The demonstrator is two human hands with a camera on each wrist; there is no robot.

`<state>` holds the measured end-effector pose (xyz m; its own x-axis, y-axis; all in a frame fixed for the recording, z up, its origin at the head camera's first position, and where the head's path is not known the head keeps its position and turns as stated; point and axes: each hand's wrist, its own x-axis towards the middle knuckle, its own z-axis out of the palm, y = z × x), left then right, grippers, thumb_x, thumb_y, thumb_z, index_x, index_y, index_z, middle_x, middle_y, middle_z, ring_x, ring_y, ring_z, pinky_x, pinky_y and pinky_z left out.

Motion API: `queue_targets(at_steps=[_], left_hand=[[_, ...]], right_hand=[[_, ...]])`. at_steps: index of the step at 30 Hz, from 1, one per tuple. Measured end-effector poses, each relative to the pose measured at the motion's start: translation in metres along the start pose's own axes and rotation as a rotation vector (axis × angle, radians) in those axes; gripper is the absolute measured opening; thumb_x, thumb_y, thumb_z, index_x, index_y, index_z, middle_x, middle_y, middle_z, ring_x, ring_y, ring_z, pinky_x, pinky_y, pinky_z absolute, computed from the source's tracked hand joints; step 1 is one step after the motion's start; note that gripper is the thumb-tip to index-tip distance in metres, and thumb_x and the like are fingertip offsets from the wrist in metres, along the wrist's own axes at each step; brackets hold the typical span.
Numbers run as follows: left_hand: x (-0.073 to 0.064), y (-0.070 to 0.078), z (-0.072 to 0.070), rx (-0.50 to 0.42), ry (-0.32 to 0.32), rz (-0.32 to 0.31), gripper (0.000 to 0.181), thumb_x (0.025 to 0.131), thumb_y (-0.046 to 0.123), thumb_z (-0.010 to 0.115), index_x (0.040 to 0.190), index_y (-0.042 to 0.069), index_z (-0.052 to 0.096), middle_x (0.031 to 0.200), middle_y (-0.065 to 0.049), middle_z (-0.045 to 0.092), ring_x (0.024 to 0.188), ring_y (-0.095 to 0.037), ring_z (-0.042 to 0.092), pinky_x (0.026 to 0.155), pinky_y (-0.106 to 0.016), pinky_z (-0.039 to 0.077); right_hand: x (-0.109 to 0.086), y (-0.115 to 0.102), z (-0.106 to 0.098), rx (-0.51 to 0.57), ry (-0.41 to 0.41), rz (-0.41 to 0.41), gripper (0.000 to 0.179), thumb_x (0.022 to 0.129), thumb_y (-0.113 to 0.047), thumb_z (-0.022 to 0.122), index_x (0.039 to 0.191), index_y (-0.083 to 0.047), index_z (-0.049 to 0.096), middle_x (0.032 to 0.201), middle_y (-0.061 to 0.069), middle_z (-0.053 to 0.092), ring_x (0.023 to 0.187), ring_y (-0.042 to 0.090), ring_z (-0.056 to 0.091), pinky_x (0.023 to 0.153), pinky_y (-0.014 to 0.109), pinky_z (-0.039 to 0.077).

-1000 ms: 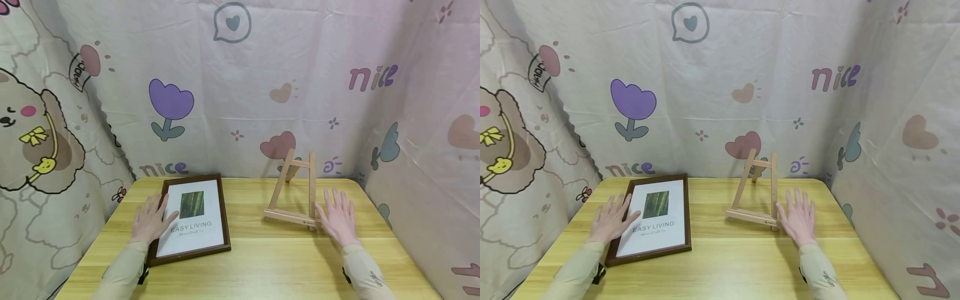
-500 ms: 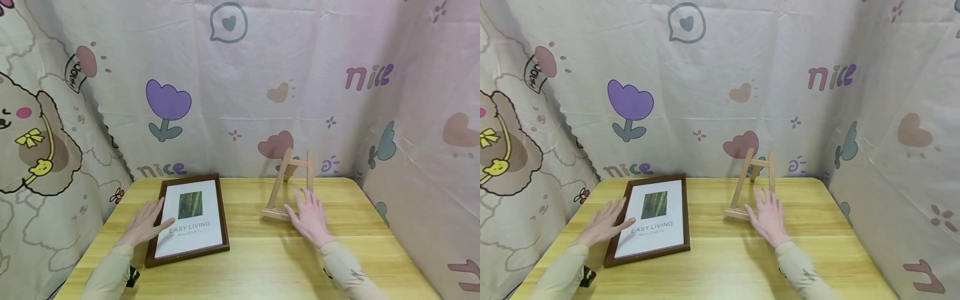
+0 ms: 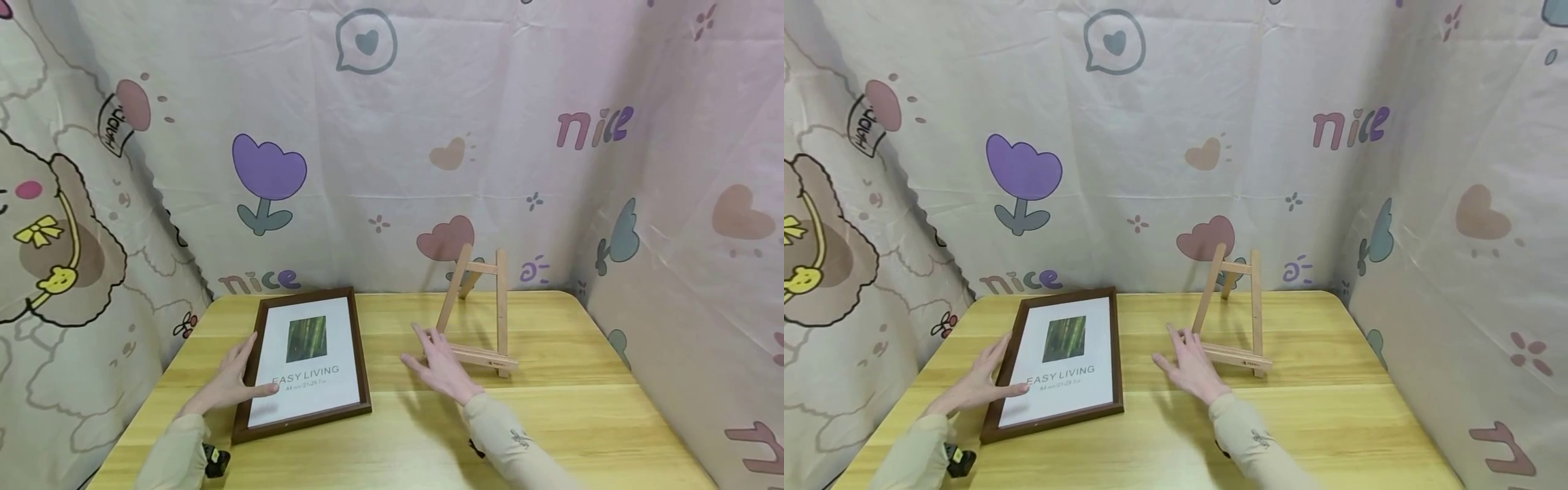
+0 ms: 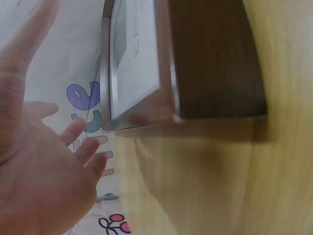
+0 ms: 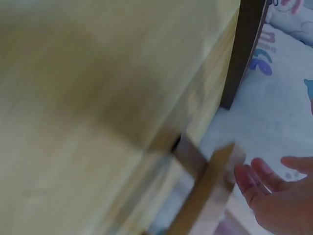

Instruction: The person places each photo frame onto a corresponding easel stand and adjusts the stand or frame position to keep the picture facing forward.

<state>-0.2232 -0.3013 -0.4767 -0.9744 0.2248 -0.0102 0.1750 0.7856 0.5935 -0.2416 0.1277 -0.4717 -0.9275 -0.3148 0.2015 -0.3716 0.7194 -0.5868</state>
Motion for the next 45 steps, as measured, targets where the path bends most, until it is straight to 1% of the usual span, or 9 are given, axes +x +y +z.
queue_targets(at_steps=[8,15,18,22,25,29,32,36,45], left_hand=[[-0.006,-0.005,0.008,-0.124,-0.068,-0.065,0.130,0.078,0.037,0.084,0.161,0.012,-0.013,0.155,-0.043,-0.003,0.137,-0.069,0.013,0.093,-0.084,0.036],[-0.011,-0.013,0.017,-0.166,-0.093,-0.084,0.136,0.074,0.032,0.089,0.160,0.002,-0.013,0.154,-0.042,-0.007,0.138,-0.065,0.010,0.100,-0.083,0.032],[-0.013,-0.016,0.016,-0.168,-0.136,-0.102,0.139,0.073,0.033,0.089,0.157,-0.002,-0.016,0.153,-0.043,-0.010,0.138,-0.067,0.009,0.102,-0.082,0.031],[-0.016,-0.020,0.014,-0.178,-0.192,-0.139,0.142,0.073,0.037,0.089,0.155,-0.007,-0.017,0.151,-0.046,-0.010,0.137,-0.069,0.009,0.104,-0.081,0.030],[-0.017,-0.023,0.011,-0.170,-0.219,-0.170,0.142,0.073,0.041,0.089,0.154,-0.011,-0.016,0.151,-0.048,-0.008,0.137,-0.071,0.009,0.106,-0.081,0.028],[-0.019,-0.027,0.010,-0.147,-0.249,-0.188,0.141,0.073,0.045,0.088,0.152,-0.017,-0.012,0.149,-0.050,-0.004,0.136,-0.072,0.011,0.107,-0.080,0.029],[-0.021,-0.028,0.009,-0.145,-0.268,-0.188,0.140,0.074,0.045,0.087,0.151,-0.019,-0.011,0.149,-0.049,-0.002,0.136,-0.071,0.011,0.107,-0.079,0.030],[-0.022,-0.029,0.009,-0.154,-0.283,-0.190,0.138,0.074,0.045,0.087,0.151,-0.020,-0.009,0.149,-0.048,0.000,0.136,-0.070,0.012,0.106,-0.079,0.030],[-0.024,-0.030,0.008,-0.160,-0.290,-0.197,0.135,0.076,0.044,0.086,0.153,-0.017,-0.007,0.146,-0.045,0.007,0.133,-0.067,0.022,0.104,-0.078,0.033]], right_hand=[[0.008,-0.023,0.023,0.011,-0.007,-0.092,0.072,0.099,-0.039,0.061,0.157,-0.009,0.033,0.144,0.021,0.047,0.133,0.036,0.045,0.109,0.058,0.046],[0.017,-0.028,0.041,0.106,-0.232,0.005,0.088,0.094,-0.051,0.065,0.161,-0.013,0.023,0.155,0.023,0.041,0.145,0.041,0.037,0.117,0.065,0.036],[0.022,-0.027,0.048,0.129,-0.328,0.022,0.096,0.090,-0.050,0.071,0.160,-0.007,0.022,0.145,0.022,0.053,0.135,0.038,0.050,0.112,0.059,0.044],[0.028,-0.025,0.053,0.129,-0.412,0.005,0.100,0.086,-0.045,0.077,0.158,-0.001,0.025,0.126,0.014,0.064,0.112,0.024,0.062,0.101,0.041,0.054],[0.031,-0.026,0.056,0.125,-0.461,0.010,0.101,0.083,-0.042,0.081,0.158,-0.001,0.026,0.124,0.010,0.065,0.110,0.019,0.062,0.100,0.035,0.054],[0.035,-0.030,0.060,0.108,-0.520,0.037,0.104,0.079,-0.041,0.085,0.158,-0.004,0.029,0.126,0.008,0.064,0.114,0.020,0.061,0.102,0.036,0.053],[0.036,-0.034,0.064,0.057,-0.537,0.059,0.105,0.077,-0.044,0.085,0.158,-0.005,0.030,0.142,0.012,0.057,0.130,0.026,0.056,0.112,0.042,0.048],[0.036,-0.037,0.067,0.027,-0.532,0.098,0.105,0.078,-0.043,0.085,0.158,-0.004,0.029,0.160,0.015,0.040,0.146,0.032,0.041,0.121,0.047,0.038],[0.037,-0.036,0.068,0.008,-0.524,0.092,0.106,0.076,-0.042,0.087,0.158,-0.004,0.030,0.160,0.016,0.040,0.147,0.033,0.040,0.121,0.048,0.038]])
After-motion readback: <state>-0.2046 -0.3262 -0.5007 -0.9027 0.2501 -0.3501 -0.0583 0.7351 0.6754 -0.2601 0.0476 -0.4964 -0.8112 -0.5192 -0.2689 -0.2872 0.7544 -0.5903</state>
